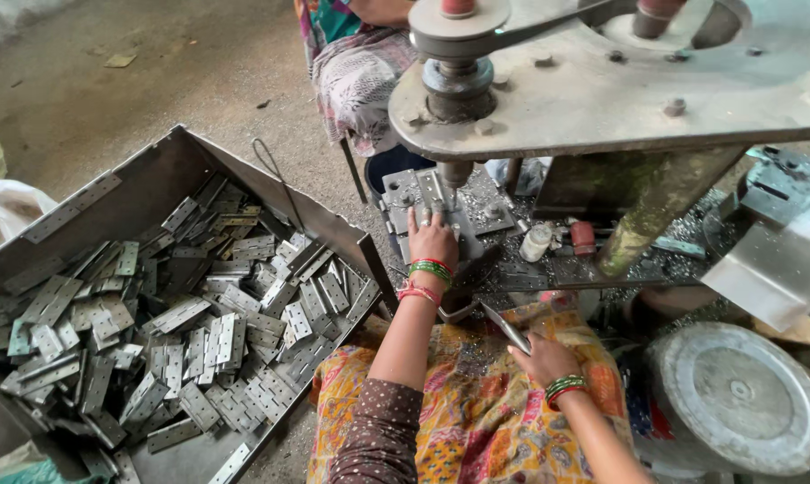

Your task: The person repeatedly picks small metal plates from a bin, places them under a punch press, and operates the lever to punch holes. The processed plates are returned to the bin. The task is performed continuously throughout the clip.

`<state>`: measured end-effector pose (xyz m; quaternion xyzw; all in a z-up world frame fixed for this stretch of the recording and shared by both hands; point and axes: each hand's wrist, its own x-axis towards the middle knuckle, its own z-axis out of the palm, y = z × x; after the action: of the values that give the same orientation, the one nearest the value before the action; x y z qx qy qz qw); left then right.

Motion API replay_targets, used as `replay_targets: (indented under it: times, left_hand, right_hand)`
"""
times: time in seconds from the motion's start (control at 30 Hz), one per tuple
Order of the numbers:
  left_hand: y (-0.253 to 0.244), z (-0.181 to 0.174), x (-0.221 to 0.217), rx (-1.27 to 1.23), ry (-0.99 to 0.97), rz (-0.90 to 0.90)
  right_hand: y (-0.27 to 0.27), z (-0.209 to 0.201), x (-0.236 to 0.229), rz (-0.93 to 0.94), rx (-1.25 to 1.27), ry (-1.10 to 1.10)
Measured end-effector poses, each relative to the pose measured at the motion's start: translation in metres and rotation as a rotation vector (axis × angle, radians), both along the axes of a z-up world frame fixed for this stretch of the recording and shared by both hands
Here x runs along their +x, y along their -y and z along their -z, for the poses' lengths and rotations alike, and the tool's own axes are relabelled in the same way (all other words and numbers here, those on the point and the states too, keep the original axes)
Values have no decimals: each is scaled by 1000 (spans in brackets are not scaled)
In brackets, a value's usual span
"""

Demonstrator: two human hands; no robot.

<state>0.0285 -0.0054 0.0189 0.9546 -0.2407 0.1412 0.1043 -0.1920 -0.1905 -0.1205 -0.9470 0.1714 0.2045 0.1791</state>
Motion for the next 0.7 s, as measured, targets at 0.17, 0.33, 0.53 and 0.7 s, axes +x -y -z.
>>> replay_targets:
  times: [0.17, 0.33, 0.53, 0.7]
  left_hand:
    - [-48, -1, -40, -73, 15, 119]
    - [-168, 48, -82, -393, 319, 13]
    - [-354, 124, -54, -152, 138, -761]
    - [-445, 180, -49, -39, 111, -1001]
  right_hand:
    - [13, 43, -17, -68, -64, 175]
    - [33, 7, 10, -36, -173, 30]
    - [54, -28, 41, -126, -240, -89]
    - [47, -36, 39, -63, -250, -145]
